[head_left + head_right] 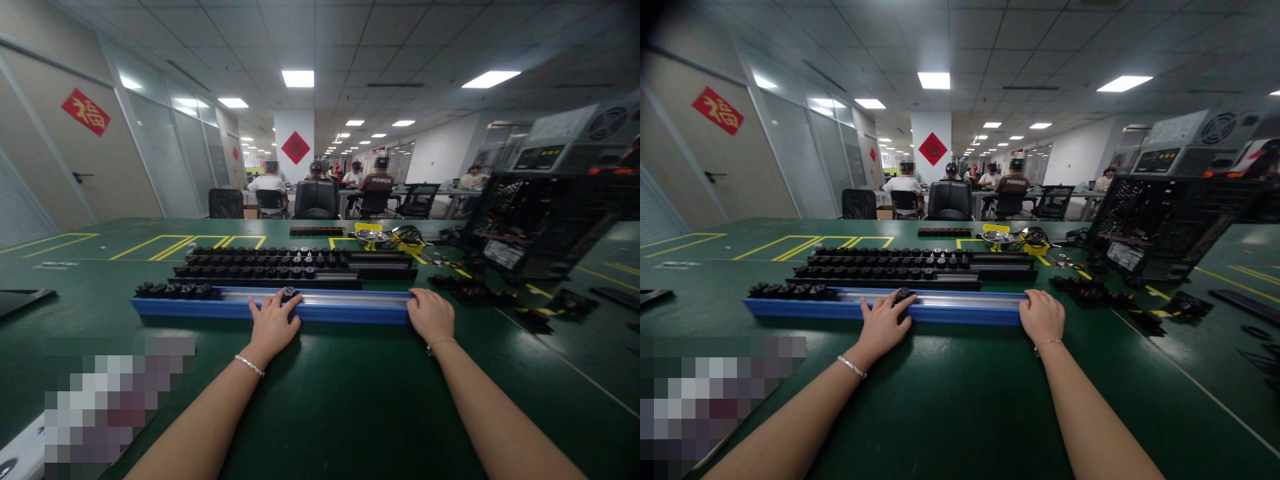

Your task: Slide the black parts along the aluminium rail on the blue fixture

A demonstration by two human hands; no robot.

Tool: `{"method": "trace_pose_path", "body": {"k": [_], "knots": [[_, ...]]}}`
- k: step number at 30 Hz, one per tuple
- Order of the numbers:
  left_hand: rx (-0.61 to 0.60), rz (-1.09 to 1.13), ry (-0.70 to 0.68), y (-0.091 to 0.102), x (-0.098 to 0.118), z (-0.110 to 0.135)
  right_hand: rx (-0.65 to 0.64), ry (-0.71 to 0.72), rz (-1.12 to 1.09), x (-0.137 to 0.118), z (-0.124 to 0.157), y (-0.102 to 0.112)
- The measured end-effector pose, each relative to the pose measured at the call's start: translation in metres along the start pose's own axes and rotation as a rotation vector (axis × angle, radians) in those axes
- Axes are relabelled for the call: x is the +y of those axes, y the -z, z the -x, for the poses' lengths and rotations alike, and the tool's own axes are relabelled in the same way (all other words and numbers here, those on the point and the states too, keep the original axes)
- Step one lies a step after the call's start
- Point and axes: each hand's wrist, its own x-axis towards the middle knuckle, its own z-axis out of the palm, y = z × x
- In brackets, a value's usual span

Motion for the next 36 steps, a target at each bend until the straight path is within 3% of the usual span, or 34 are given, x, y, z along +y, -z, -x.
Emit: {"method": "trace_pose_path", "body": {"k": [36], "knots": [[0.018,-0.014,-0.016,-0.0023,0.0026,0.0012,0.022,0.011,-0.006,0.0006,0.0005,-0.0004]]}}
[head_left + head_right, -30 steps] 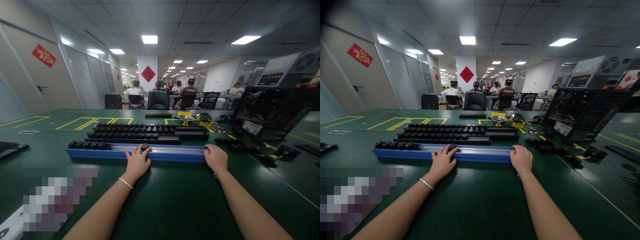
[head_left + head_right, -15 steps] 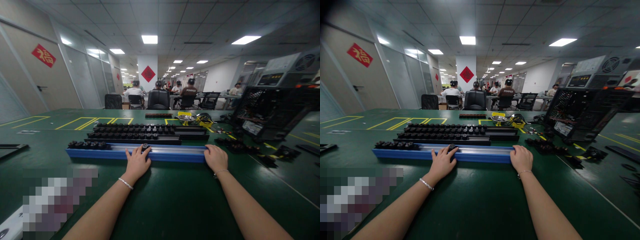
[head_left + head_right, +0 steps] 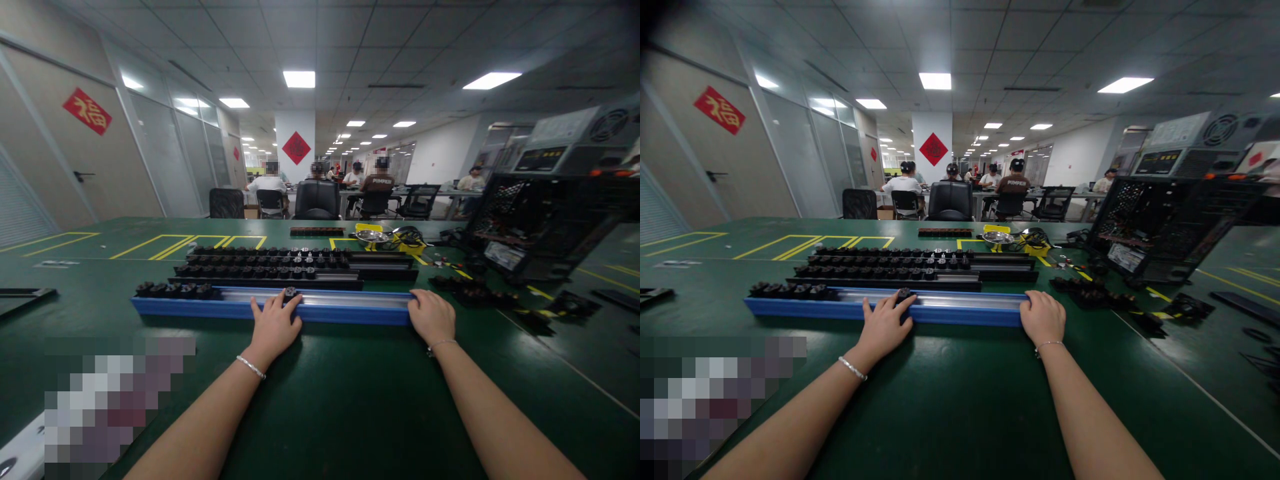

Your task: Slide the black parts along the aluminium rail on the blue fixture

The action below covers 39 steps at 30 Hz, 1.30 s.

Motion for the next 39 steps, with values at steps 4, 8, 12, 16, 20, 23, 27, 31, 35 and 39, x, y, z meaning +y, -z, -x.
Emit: {"method": "trace_pose_path", "body": {"k": [4,8,12,16,20,23,27,31,35,39], "knots": [[-0.002,-0.001,-0.004,-0.0002,0.0,0.0,-0.003,0.002,0.003,0.0001,-0.0001,0.0002],[-0.022,-0.004,0.009,0.0015,0.0007,-0.0001,0.001,0.002,0.001,0.0004,-0.0003,-0.0001],[-0.046,0.013,0.023,0.003,0.0008,-0.0007,-0.009,-0.007,-0.004,0.0,-0.0002,0.0004],[-0.049,0.032,0.017,0.0035,0.0009,-0.0012,-0.027,-0.006,-0.008,-0.0006,-0.0004,0.0015],[-0.063,0.039,0.022,0.0045,0.0013,-0.0014,-0.028,-0.009,-0.007,-0.0005,-0.0007,0.0014],[-0.066,0.039,0.022,0.0051,0.001,-0.0015,-0.027,-0.01,-0.003,-0.0004,-0.0007,0.001],[-0.062,0.043,0.007,0.0041,-0.0002,-0.0016,-0.01,-0.004,0.011,-0.0006,-0.0002,0.0003],[-0.051,0.045,-0.002,0.0029,-0.0013,-0.0017,0.005,-0.007,0.006,-0.0008,0.0004,-0.0002],[-0.065,0.054,-0.001,0.0031,-0.0017,-0.0017,0.0,-0.014,0.003,-0.0008,0.0005,-0.0001],[-0.066,0.055,0.006,0.0035,-0.0014,-0.0018,-0.011,-0.015,0.006,-0.0005,0.0,0.0]]}}
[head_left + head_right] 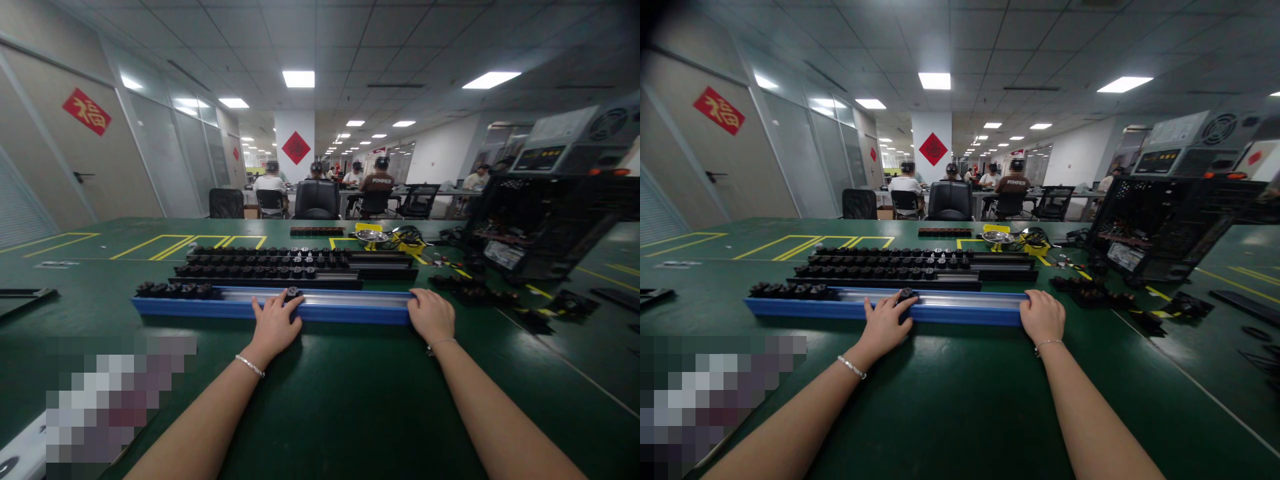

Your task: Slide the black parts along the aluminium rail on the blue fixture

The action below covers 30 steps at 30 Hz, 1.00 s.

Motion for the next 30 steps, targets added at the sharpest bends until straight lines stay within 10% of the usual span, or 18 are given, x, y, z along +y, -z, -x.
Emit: {"method": "trace_pose_path", "body": {"k": [30], "knots": [[-0.026,0.074,0.026,0.0018,-0.0014,-0.0015,-0.029,0.004,-0.009,-0.0001,-0.001,0.0021]]}}
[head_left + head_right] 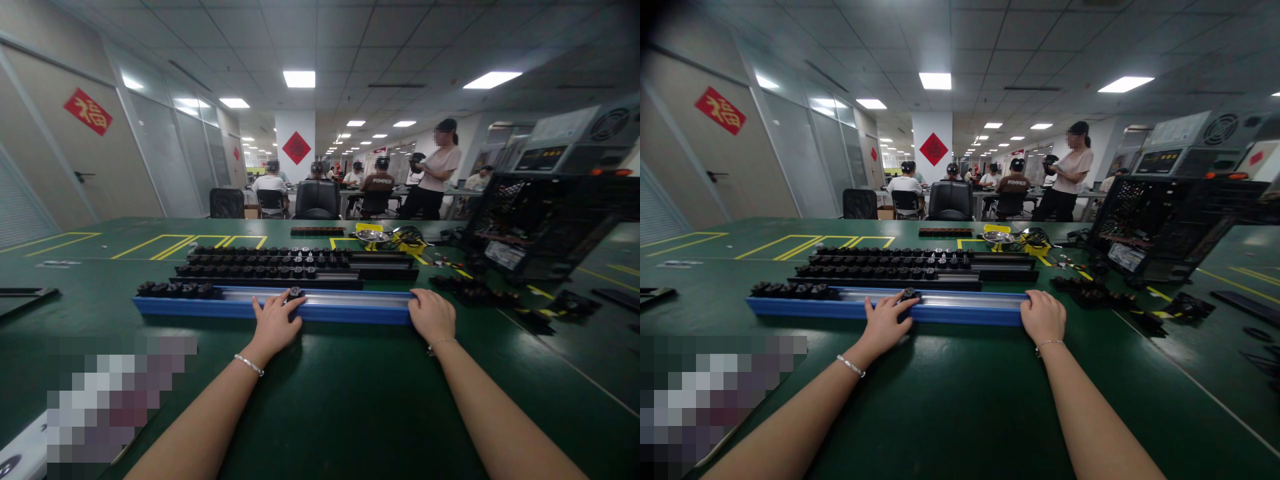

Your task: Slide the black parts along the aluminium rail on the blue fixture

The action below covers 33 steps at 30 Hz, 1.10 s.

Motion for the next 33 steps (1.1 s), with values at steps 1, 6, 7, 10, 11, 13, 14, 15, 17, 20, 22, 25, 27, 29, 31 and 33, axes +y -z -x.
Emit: {"method": "trace_pose_path", "body": {"k": [1,6,7,10,11,13,14,15,17,20,22,25,27,29,31,33], "knots": [[0.0,0.01,-0.001,0.0,0.0,0.0,-0.002,0.0,0.003,0.0,0.0,0.0],[0.024,0.057,-0.016,-0.001,-0.001,0.0,-0.008,-0.004,0.012,-0.001,0.001,0.001],[0.031,0.071,-0.016,-0.002,-0.002,0.0,-0.008,-0.005,0.011,-0.001,0.001,0.001],[0.056,0.129,-0.005,-0.004,-0.003,-0.001,-0.005,-0.006,0.007,-0.001,0.001,0.002],[0.063,0.146,0.0,-0.004,-0.004,-0.001,-0.003,-0.006,0.007,-0.001,0.001,0.001],[0.07,0.165,0.014,-0.006,-0.005,-0.001,0.005,-0.003,0.007,-0.001,0.001,0.0],[0.073,0.167,0.025,-0.007,-0.006,-0.002,0.009,0.0,0.005,0.0,0.0,0.0],[0.076,0.167,0.037,-0.008,-0.006,-0.002,0.014,0.003,0.003,0.0,0.0,-0.001],[0.079,0.169,0.058,-0.009,-0.006,-0.003,0.022,0.01,-0.002,0.001,0.0,-0.002],[0.081,0.187,0.069,-0.01,-0.007,-0.004,0.023,0.01,-0.003,0.001,0.0,-0.002],[0.079,0.198,0.072,-0.01,-0.007,-0.004,0.021,0.008,0.0,0.001,0.0,-0.002],[0.075,0.202,0.071,-0.01,-0.007,-0.004,0.021,0.009,0.002,0.0,0.0,-0.001],[0.072,0.197,0.063,-0.01,-0.008,-0.004,0.02,0.009,-0.001,0.001,0.0,-0.001],[0.068,0.187,0.054,-0.011,-0.009,-0.004,0.019,0.009,-0.007,0.001,0.0,-0.001],[0.061,0.174,0.046,-0.01,-0.009,-0.004,0.018,0.007,-0.009,0.001,0.0,-0.002],[0.051,0.158,0.04,-0.01,-0.009,-0.004,0.018,0.006,-0.007,0.001,0.0,-0.002]]}}
